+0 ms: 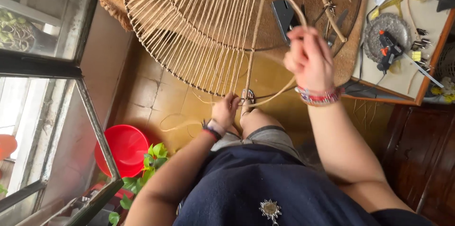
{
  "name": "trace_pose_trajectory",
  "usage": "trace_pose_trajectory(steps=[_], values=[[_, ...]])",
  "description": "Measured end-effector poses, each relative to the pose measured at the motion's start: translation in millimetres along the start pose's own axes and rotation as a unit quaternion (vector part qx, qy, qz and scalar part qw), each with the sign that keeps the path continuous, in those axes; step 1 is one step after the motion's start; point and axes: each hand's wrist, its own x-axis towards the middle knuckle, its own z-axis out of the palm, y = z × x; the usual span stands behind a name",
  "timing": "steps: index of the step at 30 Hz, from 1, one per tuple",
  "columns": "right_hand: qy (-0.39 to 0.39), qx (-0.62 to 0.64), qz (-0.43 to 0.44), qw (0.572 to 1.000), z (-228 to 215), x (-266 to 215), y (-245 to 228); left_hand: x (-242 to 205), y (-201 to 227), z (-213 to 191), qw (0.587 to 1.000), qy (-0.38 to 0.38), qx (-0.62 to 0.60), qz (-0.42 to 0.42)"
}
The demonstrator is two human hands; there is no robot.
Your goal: Weaving thin rattan strips onto a conical furniture frame
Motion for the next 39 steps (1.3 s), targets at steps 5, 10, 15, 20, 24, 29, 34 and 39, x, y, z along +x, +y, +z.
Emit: trace_pose_trajectory(steps=[5, 10, 15, 20, 24, 29, 34, 39], values=[[-0.108, -0.260, 0.019, 0.959, -31, -36, 46, 19, -70, 121, 0.829, 0.044, -0.538, -0.148], [-0.186, -0.302, 0.059, 0.933, -79, -45, 123, 9, -52, 87, 0.781, 0.046, -0.613, -0.110], [-0.214, -0.325, 0.012, 0.921, -84, -34, 146, 35, -77, 127, 0.800, 0.010, -0.598, -0.035], [-0.239, -0.409, -0.061, 0.878, -81, -71, 159, 4, -43, 36, 0.955, 0.100, -0.246, 0.129], [-0.251, -0.441, -0.103, 0.855, -82, -118, 186, 15, -65, 64, 0.970, 0.038, -0.230, 0.073], [-0.295, -0.524, -0.105, 0.792, -71, -154, 200, 67, -102, 166, 0.848, 0.119, -0.498, 0.138], [-0.184, -0.558, -0.108, 0.802, -65, -136, 193, 76, -118, 162, 0.847, 0.124, -0.491, 0.159], [-0.092, -0.561, -0.090, 0.818, -70, -86, 203, 150, -139, 172, 0.879, 0.164, -0.434, 0.106]])
